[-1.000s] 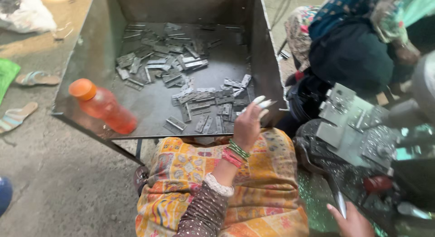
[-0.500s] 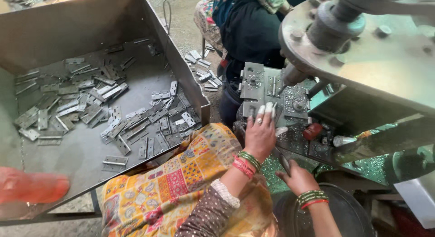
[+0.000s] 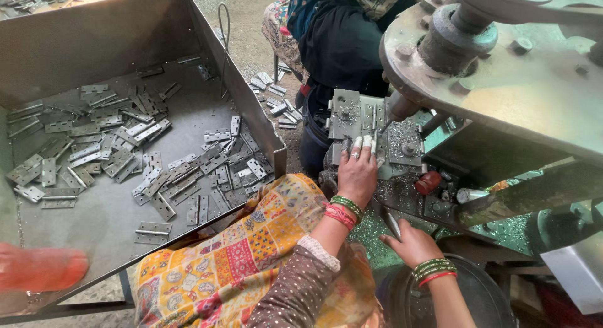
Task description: The person repeatedly picks small metal brackets from a metal bin, places them into a press machine, and activates the press to process them. The person then removes the processed brackets and returns them to the bin, continuing the cycle.
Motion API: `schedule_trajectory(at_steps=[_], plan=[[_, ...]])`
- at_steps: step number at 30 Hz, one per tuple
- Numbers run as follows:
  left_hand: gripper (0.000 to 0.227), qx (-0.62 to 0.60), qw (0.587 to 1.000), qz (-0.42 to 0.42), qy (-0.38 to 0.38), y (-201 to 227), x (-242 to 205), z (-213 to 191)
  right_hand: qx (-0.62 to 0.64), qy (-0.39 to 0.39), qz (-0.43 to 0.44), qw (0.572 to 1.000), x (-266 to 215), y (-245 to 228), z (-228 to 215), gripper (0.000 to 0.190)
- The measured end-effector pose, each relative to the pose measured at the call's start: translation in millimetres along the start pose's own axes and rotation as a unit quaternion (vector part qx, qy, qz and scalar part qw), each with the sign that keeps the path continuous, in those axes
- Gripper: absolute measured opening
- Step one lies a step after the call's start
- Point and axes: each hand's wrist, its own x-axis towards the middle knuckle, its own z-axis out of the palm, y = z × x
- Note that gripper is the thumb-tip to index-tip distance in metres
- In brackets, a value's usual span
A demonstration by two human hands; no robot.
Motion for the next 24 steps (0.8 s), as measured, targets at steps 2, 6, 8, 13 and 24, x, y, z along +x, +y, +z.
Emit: schedule_trajectory(at_steps=[2,6,8,13,24], plan=[[0.031,-0.004,1.0,0.003,-0.014,0,0,-1,-0.004,0.011,-0.008,1.0,4,3,0,0.063],[0.032,0.001,1.0,-0.009,-0.004,1,4,1,0.01,0.016,0.011,1.0,8,20,32,0.055],[0.032,-0.003,1.0,-0.007,-0.017,-1,8,2,0.044,0.066,0.034,0.996,3,20,74,0.05],[0.033,0.0,1.0,0.007,0.01,-3,10,3,0.065,0.13,0.015,0.989,9,31,132,0.041],[0.029,0.003,0.999,-0.006,-0.044,-10,42,22,0.119,0.04,0.087,0.988,6,30,87,0.045]])
